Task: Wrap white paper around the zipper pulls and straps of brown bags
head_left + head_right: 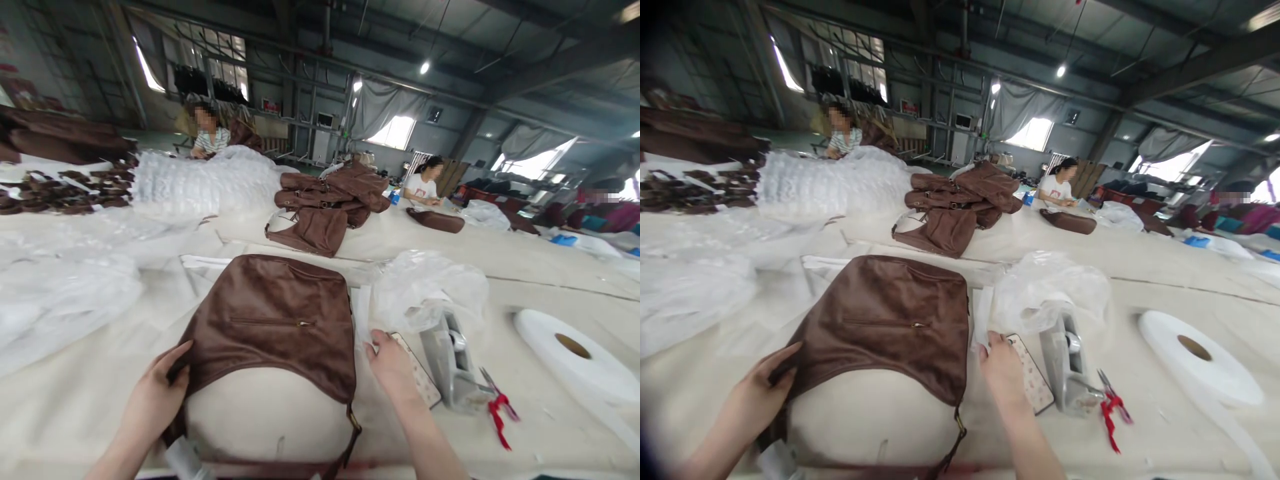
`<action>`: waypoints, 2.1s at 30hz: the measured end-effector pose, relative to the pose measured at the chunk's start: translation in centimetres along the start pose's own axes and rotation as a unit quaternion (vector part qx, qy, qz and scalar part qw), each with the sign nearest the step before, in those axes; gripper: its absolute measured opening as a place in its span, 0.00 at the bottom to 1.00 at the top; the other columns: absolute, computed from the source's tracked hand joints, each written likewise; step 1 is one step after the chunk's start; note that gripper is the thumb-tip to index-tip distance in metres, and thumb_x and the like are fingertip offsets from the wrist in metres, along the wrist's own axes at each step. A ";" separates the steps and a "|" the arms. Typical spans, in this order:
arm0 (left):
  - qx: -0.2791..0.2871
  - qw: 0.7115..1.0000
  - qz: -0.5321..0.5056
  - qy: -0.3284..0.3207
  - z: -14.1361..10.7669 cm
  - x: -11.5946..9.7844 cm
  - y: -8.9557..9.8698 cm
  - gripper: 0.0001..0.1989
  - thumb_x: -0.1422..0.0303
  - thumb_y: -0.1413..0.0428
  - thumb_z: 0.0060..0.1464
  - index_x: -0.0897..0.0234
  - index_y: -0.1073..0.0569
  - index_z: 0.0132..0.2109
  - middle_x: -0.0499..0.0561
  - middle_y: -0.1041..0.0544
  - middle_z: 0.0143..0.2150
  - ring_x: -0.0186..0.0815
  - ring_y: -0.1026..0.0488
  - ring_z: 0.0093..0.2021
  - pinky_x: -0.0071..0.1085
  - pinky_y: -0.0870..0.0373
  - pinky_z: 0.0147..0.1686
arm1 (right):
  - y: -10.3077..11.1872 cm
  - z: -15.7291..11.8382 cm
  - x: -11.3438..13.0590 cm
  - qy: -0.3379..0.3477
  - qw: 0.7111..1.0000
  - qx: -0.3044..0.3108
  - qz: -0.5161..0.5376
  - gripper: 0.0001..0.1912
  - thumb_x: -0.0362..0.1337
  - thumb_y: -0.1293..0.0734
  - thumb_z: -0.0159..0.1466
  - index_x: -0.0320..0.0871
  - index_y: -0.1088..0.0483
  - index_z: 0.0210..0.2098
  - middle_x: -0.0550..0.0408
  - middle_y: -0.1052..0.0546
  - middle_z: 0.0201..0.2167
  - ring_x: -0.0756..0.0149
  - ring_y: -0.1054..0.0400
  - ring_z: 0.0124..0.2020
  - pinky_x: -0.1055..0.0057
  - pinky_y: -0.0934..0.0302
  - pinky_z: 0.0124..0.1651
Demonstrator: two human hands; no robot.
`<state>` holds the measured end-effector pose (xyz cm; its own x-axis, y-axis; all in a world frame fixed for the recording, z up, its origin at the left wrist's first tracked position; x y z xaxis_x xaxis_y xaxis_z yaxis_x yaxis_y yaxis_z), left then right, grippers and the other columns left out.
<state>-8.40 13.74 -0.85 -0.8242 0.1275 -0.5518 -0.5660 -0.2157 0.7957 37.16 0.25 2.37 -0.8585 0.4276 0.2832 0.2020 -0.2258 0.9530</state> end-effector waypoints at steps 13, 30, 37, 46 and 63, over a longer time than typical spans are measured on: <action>-0.074 0.993 -0.087 0.039 -5.8 -1.3 8.3 0.22 0.52 0.49 0.55 0.60 0.28 0.52 0.55 0.27 0.52 0.41 0.24 0.43 0.23 0.31 0.19 | -2.2 0.5 -1.3 0.033 0.995 0.039 -0.084 0.15 0.37 0.38 0.60 0.40 0.25 0.43 0.41 0.22 0.40 0.55 0.27 0.39 0.66 0.41 0.39; 0.016 0.938 -0.073 -0.339 -13.7 -16.5 8.5 0.28 0.71 0.44 0.56 0.63 0.40 0.63 0.62 0.37 0.64 0.49 0.41 0.64 0.48 0.39 0.61 | 4.1 -10.0 15.6 0.184 0.895 0.135 0.383 0.13 0.47 0.34 0.62 0.46 0.28 0.40 0.59 0.27 0.22 0.70 0.34 0.22 0.76 0.41 0.25; 0.015 0.941 -0.105 -0.320 -16.1 -13.9 8.0 0.24 0.69 0.54 0.61 0.67 0.44 0.63 0.61 0.25 0.50 0.43 0.28 0.52 0.39 0.32 0.53 | -0.4 -16.6 24.3 0.205 0.680 0.458 0.535 0.14 0.48 0.36 0.65 0.43 0.31 0.41 0.57 0.27 0.27 0.74 0.39 0.20 0.77 0.43 0.23; 0.081 0.971 -0.207 0.086 -13.2 -0.9 11.7 0.21 0.56 0.60 0.65 0.62 0.36 0.29 0.45 0.34 0.20 0.29 0.39 0.19 0.25 0.41 0.23 | -11.9 -13.9 27.0 -0.100 0.613 0.492 0.610 0.15 0.41 0.31 0.58 0.42 0.34 0.42 0.52 0.22 0.31 0.76 0.36 0.19 0.80 0.50 0.19; 0.103 0.969 -0.224 -0.002 -12.7 -3.5 8.5 0.16 0.61 0.53 0.63 0.65 0.28 0.34 0.50 0.30 0.32 0.33 0.33 0.33 0.28 0.36 0.36 | -14.2 -13.4 30.2 0.049 0.597 0.646 0.473 0.14 0.40 0.24 0.51 0.39 0.32 0.22 0.70 0.44 0.10 0.82 0.61 0.12 0.78 0.71 0.16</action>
<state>-10.13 -0.80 4.66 -0.4948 0.1674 -0.8527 -0.8582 0.0599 0.5097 2.05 4.68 -4.08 -0.0836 0.5764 0.8129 0.7594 0.5651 -0.3226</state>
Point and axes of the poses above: each hand's wrist, its own z-axis towards the middle knuckle, its own y-axis out of the back of the hand, x = y × z, the point moved 9 cm from there along z, towards the middle knuckle
